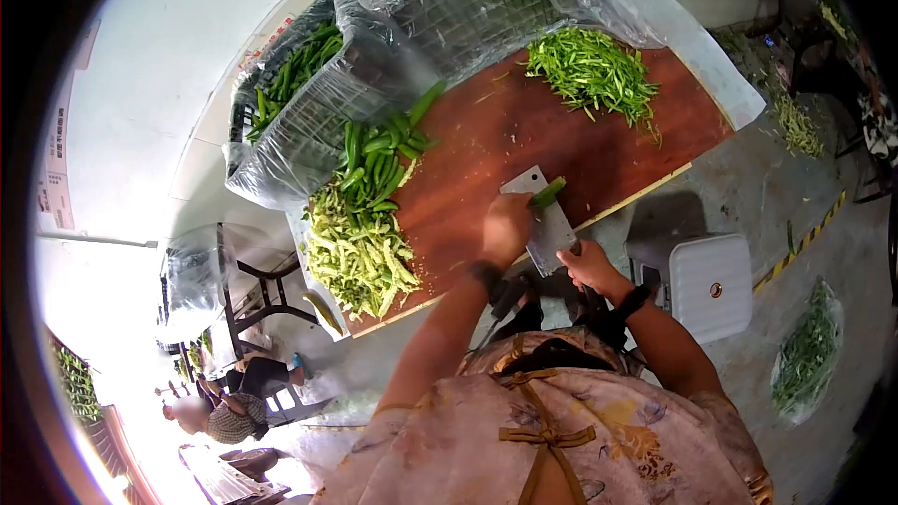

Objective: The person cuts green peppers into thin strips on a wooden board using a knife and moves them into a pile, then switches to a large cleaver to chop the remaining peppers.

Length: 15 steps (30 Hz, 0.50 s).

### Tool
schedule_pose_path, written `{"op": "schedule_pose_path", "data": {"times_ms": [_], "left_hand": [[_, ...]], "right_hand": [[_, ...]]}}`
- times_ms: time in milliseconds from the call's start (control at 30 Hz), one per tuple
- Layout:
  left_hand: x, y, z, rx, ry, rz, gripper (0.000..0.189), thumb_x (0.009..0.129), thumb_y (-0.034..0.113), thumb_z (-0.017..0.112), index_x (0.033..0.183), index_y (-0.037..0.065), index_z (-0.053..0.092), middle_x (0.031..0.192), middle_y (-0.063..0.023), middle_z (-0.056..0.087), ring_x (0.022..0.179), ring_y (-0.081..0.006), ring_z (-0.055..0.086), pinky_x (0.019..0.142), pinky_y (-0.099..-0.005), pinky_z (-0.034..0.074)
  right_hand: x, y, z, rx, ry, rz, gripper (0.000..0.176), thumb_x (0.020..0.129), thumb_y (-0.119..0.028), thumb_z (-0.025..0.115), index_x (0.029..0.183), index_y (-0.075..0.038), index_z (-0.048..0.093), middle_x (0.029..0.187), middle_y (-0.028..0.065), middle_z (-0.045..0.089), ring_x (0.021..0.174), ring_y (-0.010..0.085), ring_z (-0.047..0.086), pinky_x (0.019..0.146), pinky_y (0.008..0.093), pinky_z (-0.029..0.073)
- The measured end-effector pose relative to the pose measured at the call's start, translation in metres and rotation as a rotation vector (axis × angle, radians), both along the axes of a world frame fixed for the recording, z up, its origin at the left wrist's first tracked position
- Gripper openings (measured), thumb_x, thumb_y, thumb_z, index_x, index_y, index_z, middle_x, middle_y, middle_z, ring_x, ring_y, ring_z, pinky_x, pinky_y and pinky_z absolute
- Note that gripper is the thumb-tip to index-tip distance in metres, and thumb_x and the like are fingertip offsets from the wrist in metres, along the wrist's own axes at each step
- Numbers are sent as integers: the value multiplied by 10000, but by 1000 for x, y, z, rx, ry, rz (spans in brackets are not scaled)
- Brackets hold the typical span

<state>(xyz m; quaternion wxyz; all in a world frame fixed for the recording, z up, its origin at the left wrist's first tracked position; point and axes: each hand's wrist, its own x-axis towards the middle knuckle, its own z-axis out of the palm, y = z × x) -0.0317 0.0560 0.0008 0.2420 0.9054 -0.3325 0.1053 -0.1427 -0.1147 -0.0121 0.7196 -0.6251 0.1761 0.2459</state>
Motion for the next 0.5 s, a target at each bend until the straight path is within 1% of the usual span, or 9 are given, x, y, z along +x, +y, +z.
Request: {"op": "schedule_pose_path", "data": {"times_ms": [133, 200, 233, 300, 333, 367, 433, 467, 500], "left_hand": [[-8, -13, 21, -153, 47, -17, 285, 767, 48, 580, 1047, 21, 623, 970, -189, 626, 898, -348, 602, 785, -426, 475], [-4, -19, 34, -283, 206, 252, 288, 813, 62, 559, 1094, 31, 615, 918, -205, 644, 817, -343, 638, 719, -410, 506], [3, -13, 30, -287, 203, 258, 288, 813, 62, 559, 1094, 31, 615, 918, -205, 644, 817, -343, 638, 719, -410, 506], [18, 12, 24, -163, 362, 474, 284, 839, 108, 550, 1108, 43, 618, 837, -194, 662, 701, -328, 655, 640, -396, 522], [19, 23, 29, -286, 379, 454, 281, 842, 140, 545, 1095, 52, 629, 750, -172, 667, 612, -313, 648, 562, -391, 515], [18, 31, 33, -292, 374, 464, 281, 842, 140, 545, 1095, 52, 629, 750, -172, 667, 612, -313, 648, 562, -391, 515], [14, 44, 35, -345, 610, 547, 247, 827, 163, 564, 1033, 59, 655, 819, -141, 673, 639, -290, 649, 561, -392, 510], [12, 52, 27, -352, 611, 554, 247, 827, 163, 564, 1033, 59, 655, 819, -141, 673, 639, -290, 649, 561, -392, 510], [11, 61, 12, -176, 368, 485, 241, 815, 173, 578, 1020, 71, 655, 875, -117, 663, 714, -284, 637, 600, -402, 505]], "right_hand": [[7, 5, -12, -110, 14, 62, 222, 899, -215, 574, 797, -52, 463, 573, 28, 475, 396, 113, 439, 369, 284, 369], [10, 5, -5, -116, -3, 74, 209, 899, -210, 573, 814, -49, 470, 578, 27, 476, 399, 113, 437, 372, 281, 367], [10, 4, 1, -102, -13, 34, 197, 897, -202, 574, 826, -45, 480, 579, 24, 474, 405, 109, 435, 375, 278, 365], [8, 1, 7, -90, -26, 5, 185, 895, -194, 575, 838, -40, 489, 581, 22, 472, 411, 104, 433, 377, 275, 362], [5, -6, 6, -86, -35, -38, 179, 893, -189, 578, 848, -36, 495, 582, 21, 471, 416, 100, 433, 377, 274, 358], [3, -12, 5, -82, -46, -81, 174, 890, -183, 581, 858, -32, 501, 584, 19, 470, 421, 96, 433, 377, 272, 354], [-2, -23, 12, -39, -49, -145, 161, 882, -164, 587, 859, -28, 503, 576, 9, 463, 418, 90, 424, 379, 272, 354], [-4, -29, 11, -111, -76, -203, 162, 865, -167, 602, 861, -27, 522, 570, -2, 478, 410, 88, 423, 374, 270, 351], [-7, -35, 10, -183, -104, -263, 165, 848, -170, 618, 862, -26, 541, 565, -14, 493, 402, 85, 422, 370, 268, 348]]}}
